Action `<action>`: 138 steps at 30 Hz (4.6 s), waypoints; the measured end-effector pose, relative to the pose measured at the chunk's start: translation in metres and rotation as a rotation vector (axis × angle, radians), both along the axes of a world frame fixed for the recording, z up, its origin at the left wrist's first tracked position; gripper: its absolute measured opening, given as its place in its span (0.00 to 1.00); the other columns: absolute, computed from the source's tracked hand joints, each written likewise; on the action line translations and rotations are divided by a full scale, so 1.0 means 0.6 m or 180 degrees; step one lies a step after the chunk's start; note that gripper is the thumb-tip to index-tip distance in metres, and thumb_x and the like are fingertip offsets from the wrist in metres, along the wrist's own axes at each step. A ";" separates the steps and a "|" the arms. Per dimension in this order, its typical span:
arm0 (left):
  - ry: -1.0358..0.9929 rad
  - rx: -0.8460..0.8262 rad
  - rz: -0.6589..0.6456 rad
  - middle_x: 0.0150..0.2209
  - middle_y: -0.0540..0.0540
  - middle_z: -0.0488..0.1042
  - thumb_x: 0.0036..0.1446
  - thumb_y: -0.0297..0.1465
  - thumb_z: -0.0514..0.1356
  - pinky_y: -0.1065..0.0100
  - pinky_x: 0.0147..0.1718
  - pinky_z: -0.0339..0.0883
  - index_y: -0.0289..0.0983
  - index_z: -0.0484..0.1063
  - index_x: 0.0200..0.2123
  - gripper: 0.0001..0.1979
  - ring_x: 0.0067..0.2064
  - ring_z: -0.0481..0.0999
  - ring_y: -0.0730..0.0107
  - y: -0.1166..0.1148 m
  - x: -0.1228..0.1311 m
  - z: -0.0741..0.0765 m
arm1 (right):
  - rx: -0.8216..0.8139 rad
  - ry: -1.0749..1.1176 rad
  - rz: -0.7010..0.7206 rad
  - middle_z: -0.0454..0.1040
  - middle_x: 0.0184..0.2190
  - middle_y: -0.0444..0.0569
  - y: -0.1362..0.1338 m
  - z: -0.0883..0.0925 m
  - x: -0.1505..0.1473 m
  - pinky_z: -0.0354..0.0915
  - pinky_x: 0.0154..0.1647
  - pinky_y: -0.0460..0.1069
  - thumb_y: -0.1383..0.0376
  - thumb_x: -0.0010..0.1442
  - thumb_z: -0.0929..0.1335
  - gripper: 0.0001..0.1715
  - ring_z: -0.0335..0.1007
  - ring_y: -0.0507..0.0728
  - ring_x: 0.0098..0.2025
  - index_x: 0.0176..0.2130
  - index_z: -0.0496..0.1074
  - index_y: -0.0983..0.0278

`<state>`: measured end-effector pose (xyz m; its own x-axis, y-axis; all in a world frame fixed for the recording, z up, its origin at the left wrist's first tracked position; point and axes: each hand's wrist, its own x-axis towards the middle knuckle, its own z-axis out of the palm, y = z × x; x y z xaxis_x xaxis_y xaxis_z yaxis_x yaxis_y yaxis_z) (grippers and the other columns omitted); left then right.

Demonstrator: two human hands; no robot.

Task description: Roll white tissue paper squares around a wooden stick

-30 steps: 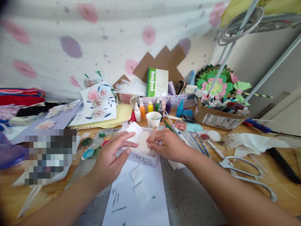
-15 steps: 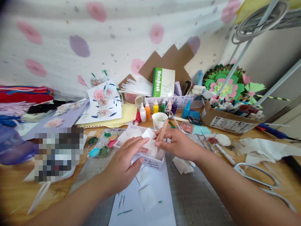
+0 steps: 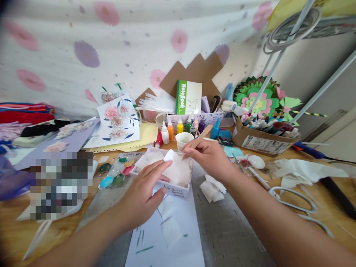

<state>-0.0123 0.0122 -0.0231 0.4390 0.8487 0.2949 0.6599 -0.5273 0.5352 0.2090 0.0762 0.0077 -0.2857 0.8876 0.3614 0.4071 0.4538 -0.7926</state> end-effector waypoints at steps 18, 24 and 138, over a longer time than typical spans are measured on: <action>-0.2355 -0.0981 0.0321 0.35 0.51 0.77 0.52 0.20 0.59 0.69 0.38 0.69 0.41 0.75 0.37 0.12 0.38 0.76 0.70 -0.033 0.015 0.005 | 0.0582 0.0411 -0.0439 0.83 0.32 0.43 -0.141 0.020 0.042 0.76 0.39 0.49 0.56 0.60 0.73 0.07 0.80 0.56 0.35 0.32 0.82 0.53; -0.2292 -0.1112 -0.0385 0.33 0.50 0.71 0.55 0.25 0.64 0.70 0.38 0.67 0.39 0.75 0.30 0.03 0.36 0.73 0.72 -0.035 0.017 0.012 | 0.0318 0.0860 -0.0079 0.84 0.32 0.43 -0.153 0.004 0.033 0.76 0.38 0.45 0.60 0.61 0.74 0.04 0.80 0.54 0.37 0.37 0.83 0.52; -0.2840 -0.3041 -0.0416 0.22 0.49 0.76 0.57 0.40 0.63 0.71 0.29 0.65 0.35 0.74 0.25 0.15 0.27 0.73 0.73 -0.049 0.026 0.017 | 0.0548 0.0227 0.0520 0.82 0.34 0.50 -0.172 0.005 -0.002 0.74 0.40 0.43 0.67 0.65 0.69 0.07 0.79 0.53 0.38 0.39 0.80 0.64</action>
<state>0.0033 -0.0172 -0.0127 0.5013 0.8494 -0.1650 -0.1396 0.2676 0.9534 0.2076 -0.0269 0.0106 -0.3888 0.7552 0.5278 0.2630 0.6400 -0.7220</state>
